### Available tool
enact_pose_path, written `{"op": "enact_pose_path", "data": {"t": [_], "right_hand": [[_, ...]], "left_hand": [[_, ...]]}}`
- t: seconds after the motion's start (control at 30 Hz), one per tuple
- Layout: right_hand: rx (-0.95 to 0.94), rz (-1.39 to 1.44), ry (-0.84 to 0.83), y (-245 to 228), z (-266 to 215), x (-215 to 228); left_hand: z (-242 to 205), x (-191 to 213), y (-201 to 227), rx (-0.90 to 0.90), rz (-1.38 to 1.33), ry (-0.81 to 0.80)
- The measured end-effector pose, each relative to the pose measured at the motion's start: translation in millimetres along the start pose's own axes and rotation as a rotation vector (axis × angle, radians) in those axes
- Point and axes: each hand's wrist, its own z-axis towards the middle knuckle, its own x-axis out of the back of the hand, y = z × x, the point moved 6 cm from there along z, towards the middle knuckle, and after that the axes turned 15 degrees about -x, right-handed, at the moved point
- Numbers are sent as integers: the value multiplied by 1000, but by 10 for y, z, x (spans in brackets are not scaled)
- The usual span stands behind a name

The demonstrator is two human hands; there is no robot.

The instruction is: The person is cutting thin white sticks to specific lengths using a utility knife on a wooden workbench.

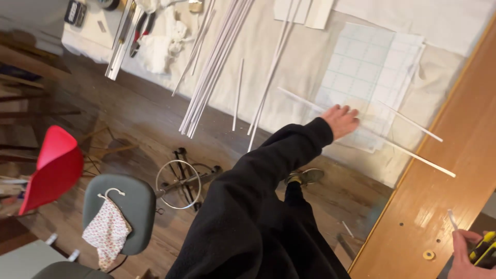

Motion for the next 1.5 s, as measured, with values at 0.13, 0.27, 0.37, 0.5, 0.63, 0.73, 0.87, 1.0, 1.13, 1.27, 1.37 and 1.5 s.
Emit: {"op": "enact_pose_path", "data": {"t": [0.13, 0.27, 0.37, 0.5, 0.63, 0.73, 0.87, 1.0, 1.13, 1.27, 1.37, 1.5], "right_hand": [[46, -167, 92, 770, 410, 136], [148, -97, -5, 1024, 910, 42], [207, -39, -84, 722, 822, -408], [252, 29, -163, -558, -222, -1388], [262, 50, -187, -1959, -1267, -2225], [303, -34, -237, -2700, -1673, -2862], [252, -115, -397, -3339, -2108, -3736], [58, -65, -673, -3929, -2711, -4684], [236, -137, -889, -3972, -3205, -5152], [124, -165, -921, -3986, -3343, -5312], [130, -246, -847, -3860, -3211, -5209], [117, -339, -732, -3591, -2976, -5124]], "left_hand": [[273, 889, -88, -68, -31, 160], [-153, 2071, -711, 30, -60, 378], [-1186, 2171, -1610, 306, -67, 439], [-2917, 2252, -2565, 808, -25, 533], [-3631, 1909, -3097, 940, -110, 400], [-3785, 1972, -3281, 1003, -72, 321], [-3747, 2591, -2498, 890, -540, 644], [-3861, 2708, -1348, 893, -1723, 994], [-4358, 2654, -1121, 1026, -2009, 1509], [-5518, 1776, -919, 1430, -1688, 1717], [-6448, 560, -647, 1698, -1554, 1887], [-7213, -1451, -1071, 1831, -1496, 2044]]}}
